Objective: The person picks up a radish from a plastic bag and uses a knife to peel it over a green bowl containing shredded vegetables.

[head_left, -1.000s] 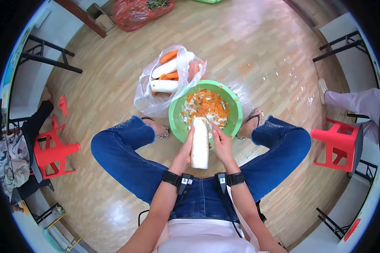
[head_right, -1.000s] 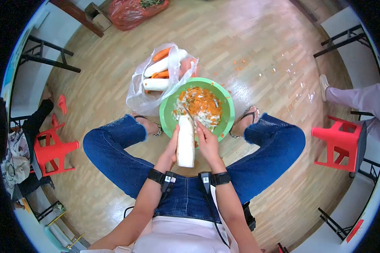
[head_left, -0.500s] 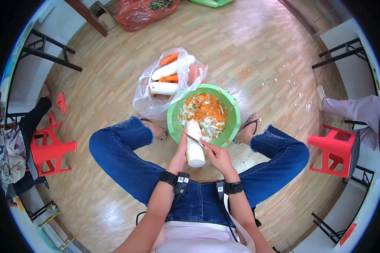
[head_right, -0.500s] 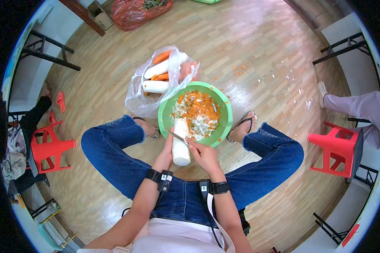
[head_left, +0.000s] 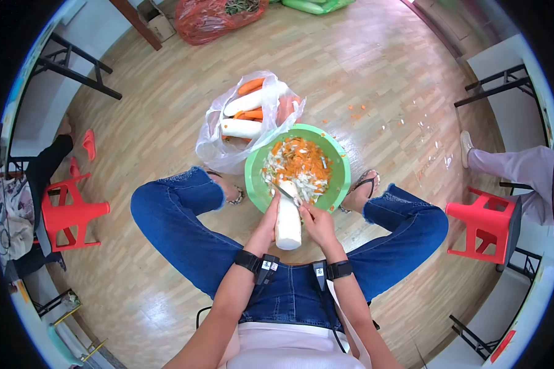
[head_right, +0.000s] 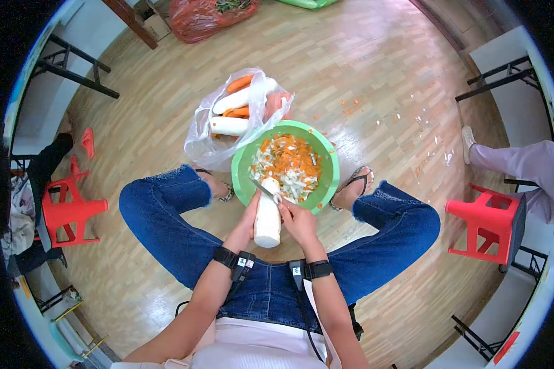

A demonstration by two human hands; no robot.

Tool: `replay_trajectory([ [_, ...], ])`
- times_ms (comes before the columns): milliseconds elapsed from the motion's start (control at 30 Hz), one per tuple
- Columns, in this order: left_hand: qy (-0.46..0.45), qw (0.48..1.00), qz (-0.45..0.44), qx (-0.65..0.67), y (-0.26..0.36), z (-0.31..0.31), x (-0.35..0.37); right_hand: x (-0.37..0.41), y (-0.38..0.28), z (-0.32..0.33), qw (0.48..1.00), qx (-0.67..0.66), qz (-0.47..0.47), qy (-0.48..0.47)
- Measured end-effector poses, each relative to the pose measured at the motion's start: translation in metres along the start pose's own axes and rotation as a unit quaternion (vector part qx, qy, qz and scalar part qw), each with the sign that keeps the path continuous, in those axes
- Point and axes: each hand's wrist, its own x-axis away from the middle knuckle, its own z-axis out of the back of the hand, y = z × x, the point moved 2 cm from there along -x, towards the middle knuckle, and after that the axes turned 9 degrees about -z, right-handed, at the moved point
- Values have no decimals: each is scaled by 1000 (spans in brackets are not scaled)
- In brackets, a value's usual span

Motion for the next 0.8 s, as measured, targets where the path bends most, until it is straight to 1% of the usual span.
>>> replay_trajectory([
  [33, -1, 1000, -2, 2, -1, 4, -3, 4, -3, 3, 1000, 7, 0, -13],
  [100, 29, 999, -45, -8, 3, 7, -6, 11, -4, 6, 1000, 16, 1, -25],
  [167, 44, 998, -47, 1, 9, 0, -4, 15, -5, 6, 999, 13, 32, -34],
  [233, 69, 997, -47, 2, 11, -1, -4, 13, -4, 5, 999, 15, 28, -28],
  [267, 69, 996, -48, 2, 9, 1, -6, 12, -3, 3, 999, 17, 22, -23],
  [333, 53, 998, -15, -4, 1, 6, -7, 9, -1, 1, 1000, 10, 12, -16],
  [367, 52, 999, -14, -4, -1, 9, -8, 7, 1, 0, 1000, 4, 2, -8],
  [433, 13, 999, 5, -35, -2, 7, -6, 1, 4, 0, 1000, 11, -6, 2],
  [467, 13, 999, 5, -36, -4, 6, -4, -1, 6, -2, 1000, 18, -14, 10],
  [533, -2, 998, 31, -56, -6, 6, -1, -9, 15, -6, 1000, 12, -5, 27],
  [600, 7, 997, 31, -65, -7, 9, -2, -9, 15, -5, 999, 8, 3, 44],
  [667, 14, 997, 29, -71, -9, 11, -6, -2, 7, 1, 999, 39, -22, 4],
  [733, 19, 997, -12, -68, -8, 11, -8, 8, -1, 6, 999, 36, -10, -10],
  [800, 30, 998, -16, -59, -3, 6, -7, 13, -1, 6, 999, 35, 3, -24],
])
